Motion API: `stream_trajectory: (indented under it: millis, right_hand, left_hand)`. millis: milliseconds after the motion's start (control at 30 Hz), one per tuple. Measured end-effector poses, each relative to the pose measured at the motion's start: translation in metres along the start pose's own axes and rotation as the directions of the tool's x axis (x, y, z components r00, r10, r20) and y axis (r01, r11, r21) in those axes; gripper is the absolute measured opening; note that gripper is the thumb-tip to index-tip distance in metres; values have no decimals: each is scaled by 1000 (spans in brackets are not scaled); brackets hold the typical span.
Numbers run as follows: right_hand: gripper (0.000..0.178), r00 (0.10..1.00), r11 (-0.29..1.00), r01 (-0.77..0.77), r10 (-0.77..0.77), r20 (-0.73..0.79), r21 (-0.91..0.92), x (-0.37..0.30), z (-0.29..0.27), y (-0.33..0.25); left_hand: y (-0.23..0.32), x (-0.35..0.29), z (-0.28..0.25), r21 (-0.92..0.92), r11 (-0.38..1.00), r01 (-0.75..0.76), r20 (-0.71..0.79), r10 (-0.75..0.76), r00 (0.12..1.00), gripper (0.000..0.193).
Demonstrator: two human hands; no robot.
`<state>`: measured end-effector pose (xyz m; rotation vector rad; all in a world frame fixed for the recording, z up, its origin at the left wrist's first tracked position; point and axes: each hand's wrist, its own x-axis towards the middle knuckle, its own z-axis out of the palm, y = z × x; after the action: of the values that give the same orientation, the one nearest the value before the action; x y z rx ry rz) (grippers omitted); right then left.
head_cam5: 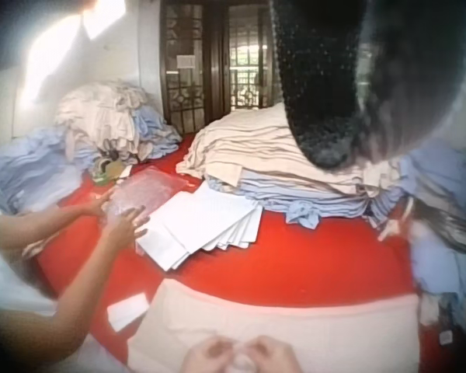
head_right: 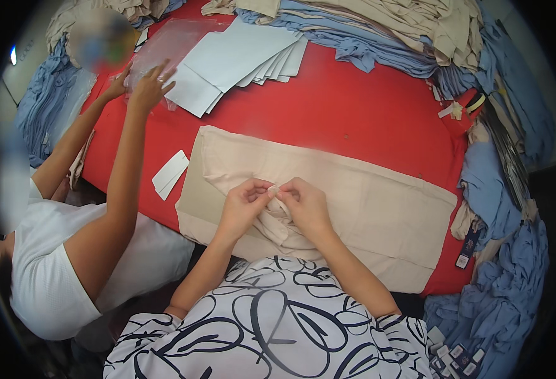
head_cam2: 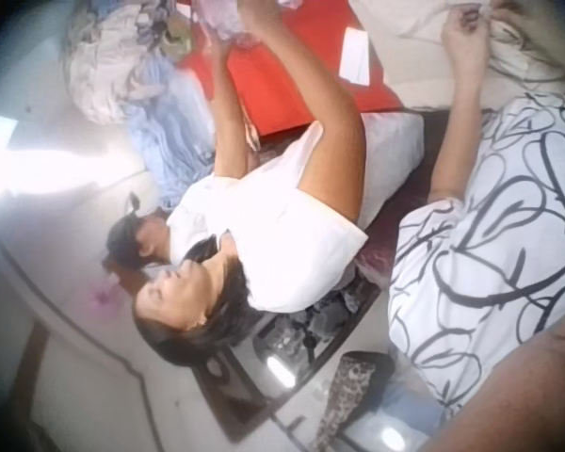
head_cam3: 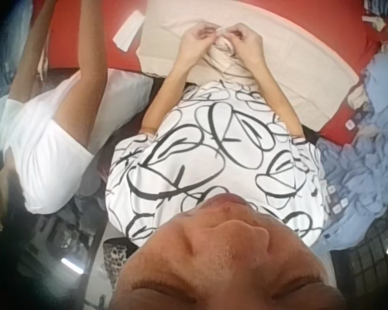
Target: The person folds a shirt on a table and uses a tool to clip away a thread.
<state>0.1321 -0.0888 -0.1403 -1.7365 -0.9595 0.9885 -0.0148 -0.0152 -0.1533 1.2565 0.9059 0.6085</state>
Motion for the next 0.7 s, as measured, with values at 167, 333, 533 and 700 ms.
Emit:
stream_trajectory:
  millis: [167,333,533,700]
  right_hand:
    - [18,999,999,-15,14,29,36,2,-2,1]
    - [19,1000,996,-13,12,17,90,5,-2,11]
    - [18,999,999,36,-36,-33,10,2,-1,6]
    - [13,984,969,171,-178,-23,-179,4,1,-4]
  left_hand:
    - [-3,-1,-1,0,1000,15,20,-15,1000,15]
    - [-9,0,-1,-54,998,28,40,-26,999,15]
    - [-7,4,2,-44,999,12,25,-10,1000,15]
    - [-11,4,-4,-12,1000,7,7,-7,1000,14]
